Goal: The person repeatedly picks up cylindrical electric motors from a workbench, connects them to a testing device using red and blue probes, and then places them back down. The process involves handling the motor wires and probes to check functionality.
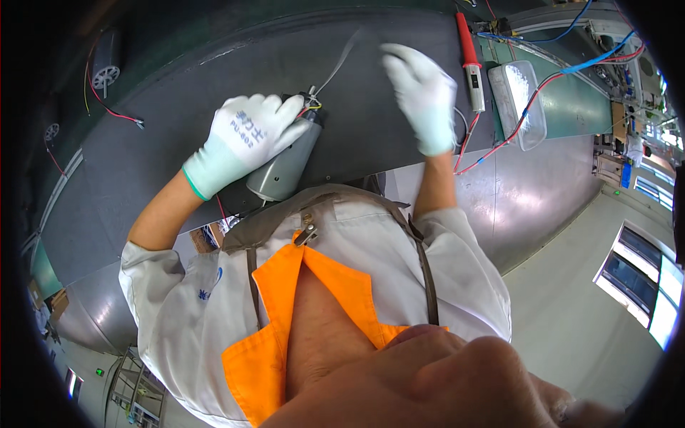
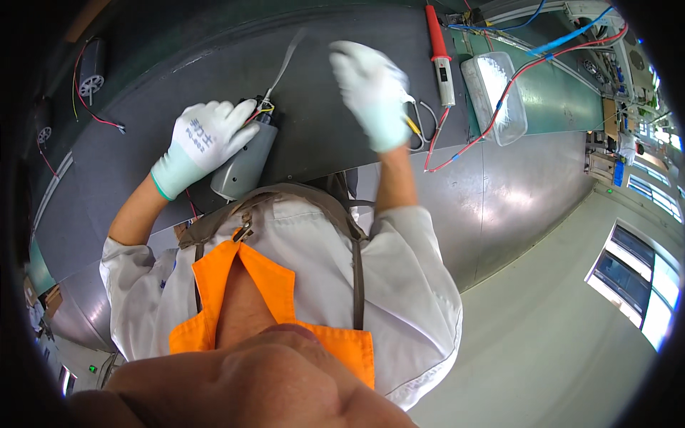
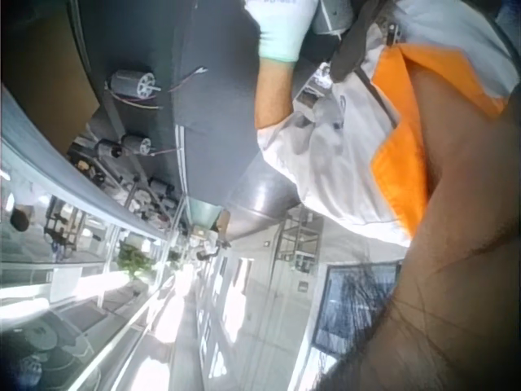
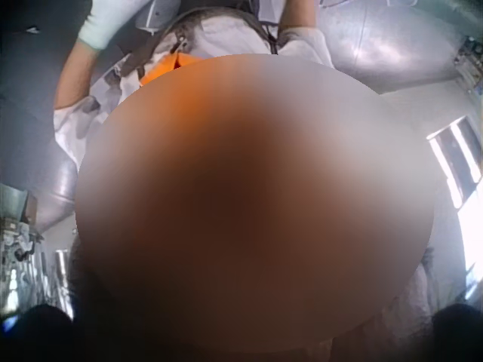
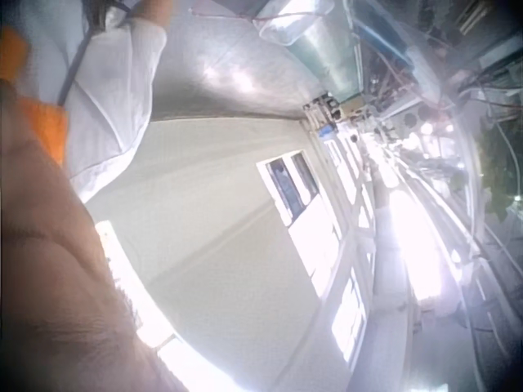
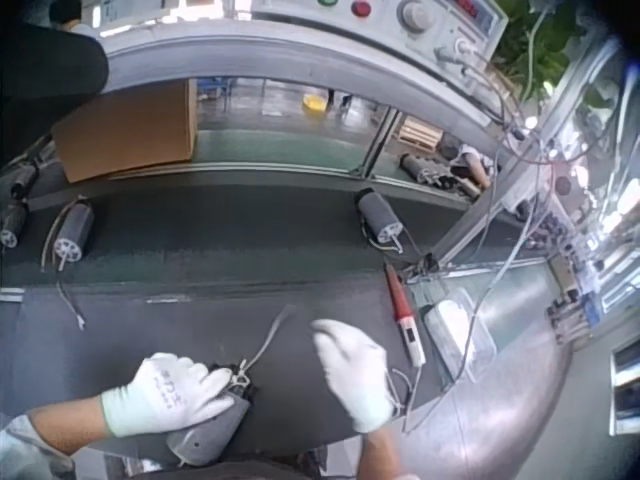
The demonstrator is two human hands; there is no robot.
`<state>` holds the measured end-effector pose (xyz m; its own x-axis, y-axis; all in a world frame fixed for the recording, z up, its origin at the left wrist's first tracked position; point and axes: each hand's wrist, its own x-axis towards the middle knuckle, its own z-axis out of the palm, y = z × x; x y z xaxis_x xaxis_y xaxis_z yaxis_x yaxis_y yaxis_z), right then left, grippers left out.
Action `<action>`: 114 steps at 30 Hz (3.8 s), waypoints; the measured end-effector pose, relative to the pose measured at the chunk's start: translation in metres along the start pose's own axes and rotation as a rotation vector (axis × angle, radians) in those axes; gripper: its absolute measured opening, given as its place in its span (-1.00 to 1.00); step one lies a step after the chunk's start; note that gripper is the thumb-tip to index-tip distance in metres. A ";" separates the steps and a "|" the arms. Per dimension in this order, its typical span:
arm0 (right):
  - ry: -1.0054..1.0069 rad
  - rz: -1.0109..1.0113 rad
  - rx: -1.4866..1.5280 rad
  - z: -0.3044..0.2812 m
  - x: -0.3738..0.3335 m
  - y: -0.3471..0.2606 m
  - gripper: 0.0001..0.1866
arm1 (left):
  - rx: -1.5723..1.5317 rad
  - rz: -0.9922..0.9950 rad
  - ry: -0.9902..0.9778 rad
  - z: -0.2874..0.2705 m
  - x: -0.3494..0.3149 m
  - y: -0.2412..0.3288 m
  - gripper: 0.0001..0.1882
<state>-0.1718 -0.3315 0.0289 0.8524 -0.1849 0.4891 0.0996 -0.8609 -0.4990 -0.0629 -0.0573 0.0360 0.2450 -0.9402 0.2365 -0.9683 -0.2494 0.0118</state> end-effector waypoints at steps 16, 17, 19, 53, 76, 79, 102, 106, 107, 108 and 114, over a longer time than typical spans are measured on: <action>-0.077 0.988 0.586 -0.063 -0.130 -0.004 -0.25 | -1.158 -0.186 -0.233 -0.007 0.093 -0.058 -0.60; -0.128 0.929 0.704 -0.059 -0.121 -0.006 -0.20 | -1.100 -0.177 -0.217 -0.012 0.094 -0.060 -0.60; -0.444 0.820 0.542 -0.048 -0.097 -0.009 -0.20 | -0.868 0.108 0.039 0.003 0.095 -0.072 -0.59; -0.895 0.962 1.267 0.057 -0.033 -0.036 -0.49 | -0.674 -0.563 0.489 0.048 -0.068 0.052 -0.45; 0.394 0.612 0.898 -0.088 0.050 0.188 -0.82 | -2.199 -0.695 0.176 0.041 0.008 -0.007 -0.51; -0.250 0.708 0.535 -0.053 0.044 0.073 -0.79 | -2.103 -0.681 0.147 0.031 0.024 -0.011 -0.52; -0.279 0.340 1.350 0.043 -0.003 -0.049 -0.05 | -2.152 -0.739 0.484 0.037 0.060 0.013 -0.70; -0.229 0.346 1.375 0.044 -0.003 -0.051 -0.03 | -2.235 -0.704 0.510 0.036 0.059 0.012 -0.72; -0.220 0.349 1.385 0.044 -0.003 -0.051 -0.03 | -2.239 -0.710 0.510 0.035 0.058 0.013 -0.72; -0.210 0.352 1.395 0.045 -0.003 -0.051 -0.03 | -2.242 -0.716 0.511 0.034 0.059 0.014 -0.72; -0.200 0.390 1.343 0.051 0.002 -0.056 -0.03 | -2.136 -0.791 0.546 0.032 0.060 0.019 -0.72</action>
<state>-0.1491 -0.2597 0.0215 0.9844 -0.1354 0.1121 0.1534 0.3506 -0.9239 -0.0647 -0.1262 0.0198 0.7758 -0.6037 -0.1836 0.5191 0.4452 0.7296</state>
